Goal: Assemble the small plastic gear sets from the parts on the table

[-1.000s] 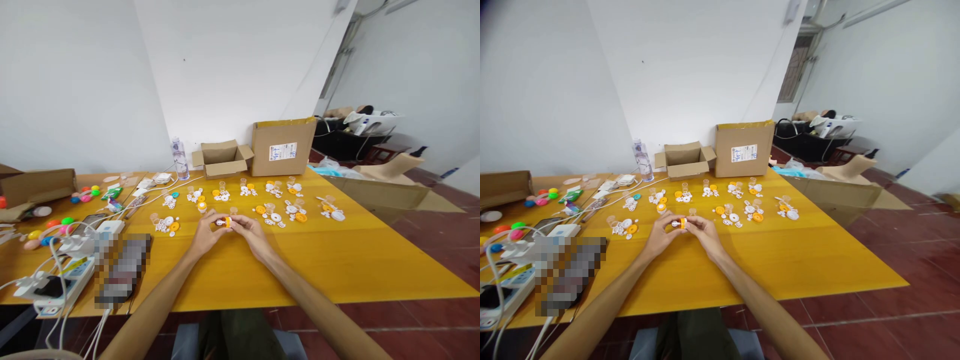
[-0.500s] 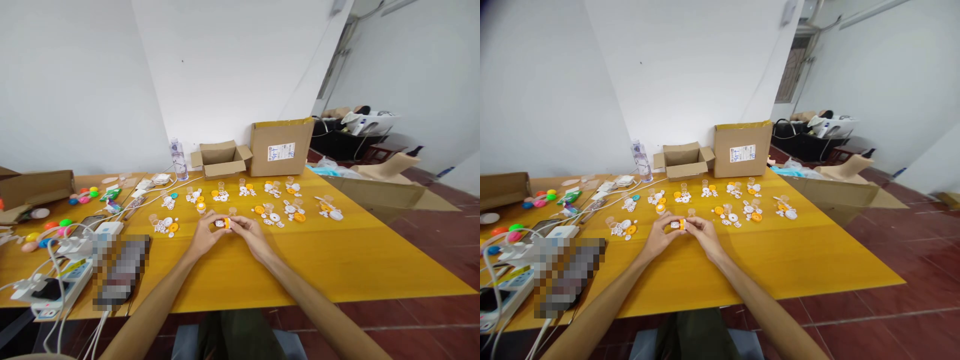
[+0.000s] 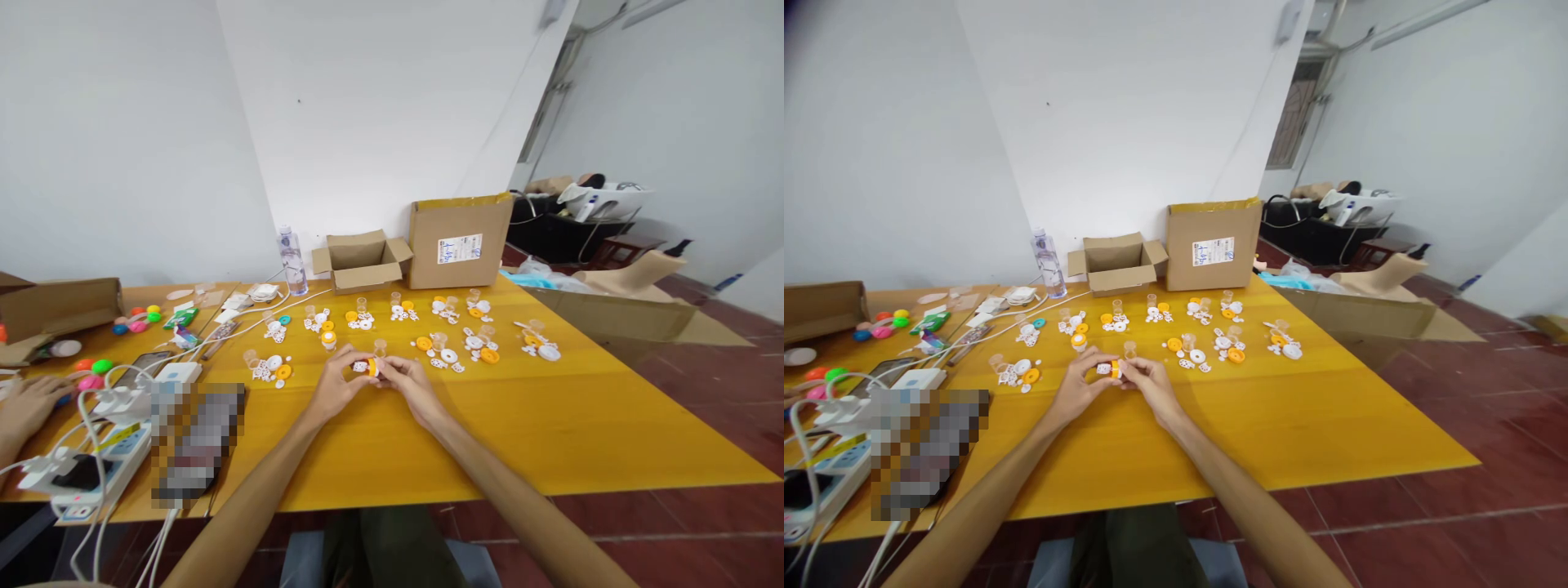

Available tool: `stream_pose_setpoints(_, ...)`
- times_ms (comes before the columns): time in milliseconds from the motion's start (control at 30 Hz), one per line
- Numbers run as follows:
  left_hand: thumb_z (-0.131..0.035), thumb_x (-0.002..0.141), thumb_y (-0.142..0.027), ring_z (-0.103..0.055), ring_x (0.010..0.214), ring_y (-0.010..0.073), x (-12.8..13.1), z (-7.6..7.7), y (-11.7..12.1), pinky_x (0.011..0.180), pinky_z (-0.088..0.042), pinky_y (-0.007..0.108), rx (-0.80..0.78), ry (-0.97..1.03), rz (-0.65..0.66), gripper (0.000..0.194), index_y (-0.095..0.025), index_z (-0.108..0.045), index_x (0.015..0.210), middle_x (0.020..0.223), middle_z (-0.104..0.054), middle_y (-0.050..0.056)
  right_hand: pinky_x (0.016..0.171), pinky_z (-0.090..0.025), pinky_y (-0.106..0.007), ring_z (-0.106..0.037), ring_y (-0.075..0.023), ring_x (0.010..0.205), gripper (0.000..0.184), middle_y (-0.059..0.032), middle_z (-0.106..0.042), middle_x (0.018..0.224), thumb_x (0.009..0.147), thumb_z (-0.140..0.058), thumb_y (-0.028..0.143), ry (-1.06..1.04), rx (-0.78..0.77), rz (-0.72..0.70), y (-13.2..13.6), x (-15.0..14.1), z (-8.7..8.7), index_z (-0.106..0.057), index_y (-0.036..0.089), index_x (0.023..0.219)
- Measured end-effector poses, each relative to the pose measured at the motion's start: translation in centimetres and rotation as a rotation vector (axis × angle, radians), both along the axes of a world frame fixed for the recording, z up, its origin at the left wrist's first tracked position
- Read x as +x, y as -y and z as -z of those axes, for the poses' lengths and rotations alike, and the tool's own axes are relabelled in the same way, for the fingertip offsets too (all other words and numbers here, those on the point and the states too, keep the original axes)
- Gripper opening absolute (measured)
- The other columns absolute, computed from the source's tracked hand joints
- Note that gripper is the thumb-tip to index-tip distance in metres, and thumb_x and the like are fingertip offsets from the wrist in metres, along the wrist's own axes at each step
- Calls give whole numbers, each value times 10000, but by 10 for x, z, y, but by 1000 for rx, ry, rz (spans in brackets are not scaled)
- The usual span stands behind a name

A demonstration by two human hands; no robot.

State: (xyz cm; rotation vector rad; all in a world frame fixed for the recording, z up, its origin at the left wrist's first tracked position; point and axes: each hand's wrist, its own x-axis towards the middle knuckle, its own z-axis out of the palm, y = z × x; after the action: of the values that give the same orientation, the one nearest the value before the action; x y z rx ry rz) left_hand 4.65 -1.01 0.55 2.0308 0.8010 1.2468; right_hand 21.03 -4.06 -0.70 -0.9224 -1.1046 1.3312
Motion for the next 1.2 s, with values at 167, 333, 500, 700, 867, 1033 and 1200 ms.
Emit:
stream_pose_setpoints(167, -771, 766, -362, -579, 737, 174, 0, -1, 1, 743, -502, 310, 1, 7, -6, 240, -214, -762, 955, 791, -643, 22, 728, -524, -328, -623, -178, 692, 434, -29, -715, 747, 631, -797, 630, 8, 14, 1, -1, 0, 1, -774, 217, 764)
stream_pose_setpoints(333, -764, 770, -361, -591, 745, 177, 0, 0, 0, 769, -510, 322, -10, 6, -26, 235, -212, -766, 951, 797, -661, 27, 833, -511, -364, -655, -220, 830, 363, -33, -751, 827, 637, -819, 566, 16, 96, 32, -3, 0, 2, -777, 250, 812)
stream_pose_setpoints(500, -762, 771, -361, -593, 755, 182, 0, 0, 0, 780, -513, 334, -15, 13, -38, 228, -214, -763, 946, 815, -670, 30, 862, -510, -372, -659, -233, 899, 341, -27, -761, 862, 623, -838, 528, 5, 103, 45, -2, 0, 0, -776, 272, 839)
stream_pose_setpoints(700, -759, 777, -371, -583, 760, 183, 0, -1, 1, 780, -506, 335, -11, 7, -10, 245, -219, -762, 970, 815, -657, 31, 796, -519, -353, -650, -216, 798, 376, -31, -739, 794, 662, -791, 591, 31, 77, 34, 1, 0, -3, -774, 240, 794)
stream_pose_setpoints(867, -772, 763, -358, -576, 753, 179, 0, -1, 1, 766, -503, 326, -13, 3, -1, 237, -222, -760, 958, 809, -642, 23, 740, -528, -342, -631, -188, 701, 430, -30, -706, 735, 651, -783, 629, 2, 9, -8, 1, 0, -1, -760, 213, 757)
stream_pose_setpoints(1033, -766, 764, -345, -580, 743, 174, 1, -3, 2, 756, -505, 315, -22, 5, -26, 219, -215, -760, 940, 787, -641, 18, 748, -518, -327, -628, -183, 721, 405, -20, -710, 756, 648, -799, 604, 6, 38, 9, 0, -1, 1, -756, 226, 785)
stream_pose_setpoints(1200, -761, 766, -360, -586, 748, 178, 2, -3, 2, 761, -510, 319, -40, 0, -54, 219, -213, -761, 929, 794, -654, 21, 833, -511, -347, -651, -216, 856, 405, -35, -748, 873, 599, -845, 567, 1, 89, 64, -1, -2, 0, -744, 244, 821)
